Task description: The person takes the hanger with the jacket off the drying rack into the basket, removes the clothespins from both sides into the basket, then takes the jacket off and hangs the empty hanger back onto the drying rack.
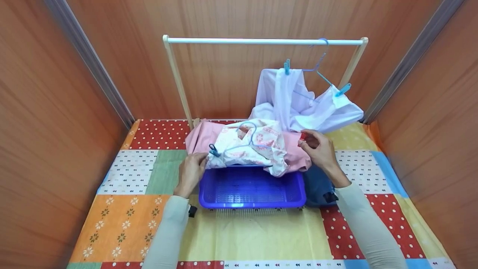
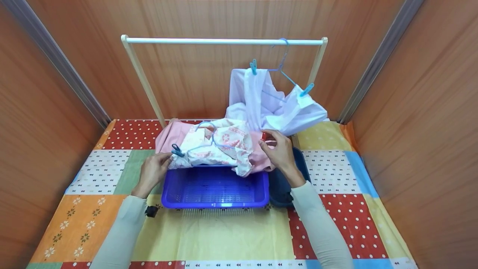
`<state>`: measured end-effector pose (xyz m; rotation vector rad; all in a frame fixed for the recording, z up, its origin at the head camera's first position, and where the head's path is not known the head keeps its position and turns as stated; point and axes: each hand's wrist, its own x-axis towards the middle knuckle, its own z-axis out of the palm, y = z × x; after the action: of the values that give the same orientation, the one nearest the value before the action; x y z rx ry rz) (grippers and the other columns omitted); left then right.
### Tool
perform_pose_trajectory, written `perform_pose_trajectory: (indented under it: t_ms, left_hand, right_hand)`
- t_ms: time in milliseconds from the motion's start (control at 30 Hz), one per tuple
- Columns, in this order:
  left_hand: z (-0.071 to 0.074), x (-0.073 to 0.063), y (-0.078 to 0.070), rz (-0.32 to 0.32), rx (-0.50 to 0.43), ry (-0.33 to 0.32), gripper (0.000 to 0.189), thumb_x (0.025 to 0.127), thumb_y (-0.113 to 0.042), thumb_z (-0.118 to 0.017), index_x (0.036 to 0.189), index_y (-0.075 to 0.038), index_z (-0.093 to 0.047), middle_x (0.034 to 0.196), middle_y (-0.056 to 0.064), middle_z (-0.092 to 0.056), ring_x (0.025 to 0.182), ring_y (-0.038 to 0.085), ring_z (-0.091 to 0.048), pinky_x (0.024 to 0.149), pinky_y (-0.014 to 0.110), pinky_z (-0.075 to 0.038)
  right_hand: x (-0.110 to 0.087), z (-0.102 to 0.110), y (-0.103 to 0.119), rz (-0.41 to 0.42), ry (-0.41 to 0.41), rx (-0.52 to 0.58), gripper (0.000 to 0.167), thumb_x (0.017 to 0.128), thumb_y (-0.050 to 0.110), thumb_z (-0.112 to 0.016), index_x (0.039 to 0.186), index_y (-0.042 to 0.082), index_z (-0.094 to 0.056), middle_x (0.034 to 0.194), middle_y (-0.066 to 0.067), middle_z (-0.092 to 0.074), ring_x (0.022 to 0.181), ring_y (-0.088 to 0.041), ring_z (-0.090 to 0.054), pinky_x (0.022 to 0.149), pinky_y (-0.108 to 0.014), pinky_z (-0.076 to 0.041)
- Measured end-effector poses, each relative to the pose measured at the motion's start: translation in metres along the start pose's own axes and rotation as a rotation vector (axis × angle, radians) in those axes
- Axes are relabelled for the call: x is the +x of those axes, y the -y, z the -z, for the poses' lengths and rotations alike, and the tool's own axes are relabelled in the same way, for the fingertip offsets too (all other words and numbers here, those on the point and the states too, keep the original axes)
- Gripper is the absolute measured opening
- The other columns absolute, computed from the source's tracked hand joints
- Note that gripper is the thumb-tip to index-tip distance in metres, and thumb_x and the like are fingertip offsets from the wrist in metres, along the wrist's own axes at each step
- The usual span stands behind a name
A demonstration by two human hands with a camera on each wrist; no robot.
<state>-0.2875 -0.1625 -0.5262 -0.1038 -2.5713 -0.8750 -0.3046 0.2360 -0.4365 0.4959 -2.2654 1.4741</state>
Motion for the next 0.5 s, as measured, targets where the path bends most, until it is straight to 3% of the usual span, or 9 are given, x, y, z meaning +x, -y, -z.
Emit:
perform_pose_trajectory:
  t_ms: [200, 500]
  left_hand:
    - [-0.001, -0.001, 0.001, -0.03, 0.005, -0.027, 0.016, 0.091, -0.012, -0.068, 0.104, -0.012, -0.077, 0.1, 0.007, -0.076, 0.095, 0.031, -0.07, 0.079, 0.05, -0.055]
    - [-0.003, -0.002, 0.003, -0.053, -0.005, -0.043, 0.015, 0.09, -0.012, -0.069, 0.103, -0.011, -0.077, 0.1, 0.008, -0.076, 0.095, 0.032, -0.07, 0.08, 0.05, -0.055]
  right_hand:
    - [-0.005, 0.008, -0.006, -0.014, -0.03, -0.008, 0.031, 0.082, -0.006, -0.072, 0.112, -0.011, -0.066, 0.096, -0.029, -0.069, 0.08, -0.011, -0.066, 0.073, -0.011, -0.053]
    - [-0.011, 0.022, -0.017, -0.085, -0.051, -0.007, 0.034, 0.083, -0.002, -0.073, 0.116, -0.01, -0.066, 0.099, -0.031, -0.068, 0.083, -0.001, -0.065, 0.076, -0.009, -0.052]
